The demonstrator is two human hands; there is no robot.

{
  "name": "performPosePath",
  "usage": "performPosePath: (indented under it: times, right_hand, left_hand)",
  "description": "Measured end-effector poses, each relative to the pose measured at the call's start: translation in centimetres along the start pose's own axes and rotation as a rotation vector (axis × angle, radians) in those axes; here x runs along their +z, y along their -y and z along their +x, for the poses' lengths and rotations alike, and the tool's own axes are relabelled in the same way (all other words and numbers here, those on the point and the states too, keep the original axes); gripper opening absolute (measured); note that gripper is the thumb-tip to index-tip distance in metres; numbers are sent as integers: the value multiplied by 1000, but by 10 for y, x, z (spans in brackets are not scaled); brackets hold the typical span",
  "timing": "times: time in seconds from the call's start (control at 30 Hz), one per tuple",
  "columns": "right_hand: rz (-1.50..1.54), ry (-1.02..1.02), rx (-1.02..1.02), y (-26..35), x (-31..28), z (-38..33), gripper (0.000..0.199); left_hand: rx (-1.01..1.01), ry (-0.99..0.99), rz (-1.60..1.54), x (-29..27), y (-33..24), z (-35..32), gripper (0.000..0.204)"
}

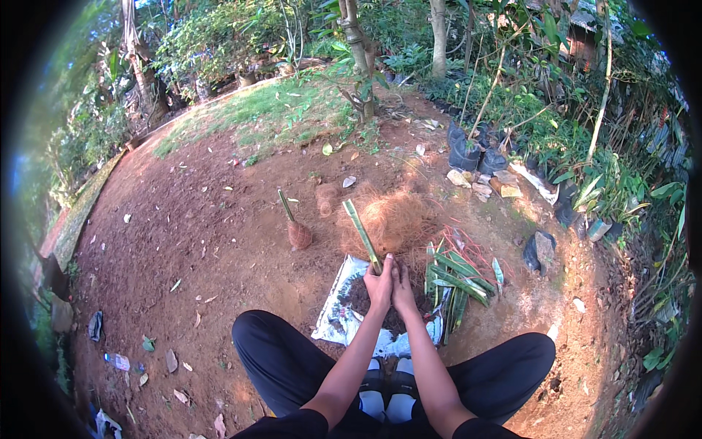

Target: The person sits on the ground and packs soil around a green plant cutting placed in a white bag. They repeatedly add soil and press it down by hand to secure the cutting.

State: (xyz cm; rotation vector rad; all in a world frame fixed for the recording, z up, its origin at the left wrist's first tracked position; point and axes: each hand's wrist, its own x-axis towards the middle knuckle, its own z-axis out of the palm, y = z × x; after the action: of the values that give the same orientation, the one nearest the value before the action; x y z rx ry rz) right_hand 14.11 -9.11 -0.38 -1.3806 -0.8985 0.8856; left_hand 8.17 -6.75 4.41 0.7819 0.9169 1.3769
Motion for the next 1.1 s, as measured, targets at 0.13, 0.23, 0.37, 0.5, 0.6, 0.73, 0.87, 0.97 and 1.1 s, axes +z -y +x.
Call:
performPosePath:
  times: [0.13,0.23,0.37,0.5,0.6,0.73,0.87,0.97,1.1]
  right_hand:
    - [-28,81,-57,1,11,-5,60]
    - [-54,105,-44,8,11,-8,66]
    - [-86,83,-19,9,13,-11,64]
    - [-71,89,7,0,19,-10,62]
    - [-111,114,-18,-4,18,-12,63]
    - [49,135,17,3,10,-12,69]
    - [185,128,122,7,3,-12,62]
    - [75,181,171,2,-1,-10,50]
    - [-29,239,88,-5,-6,-8,36]
  left_hand:
    - [41,-103,19,-7,4,6,34]
    - [34,-86,8,-18,9,14,36]
    - [35,-106,-21,-21,10,21,36]
    - [60,-204,5,-21,7,20,38]
    - [94,-227,-24,-25,9,23,40]
    - [-1,-396,83,-39,14,35,41]
    - [-74,-449,-76,-43,13,40,41]
    - [-144,-380,-299,-39,6,36,40]
    - [-336,-182,-460,-36,-3,34,40]
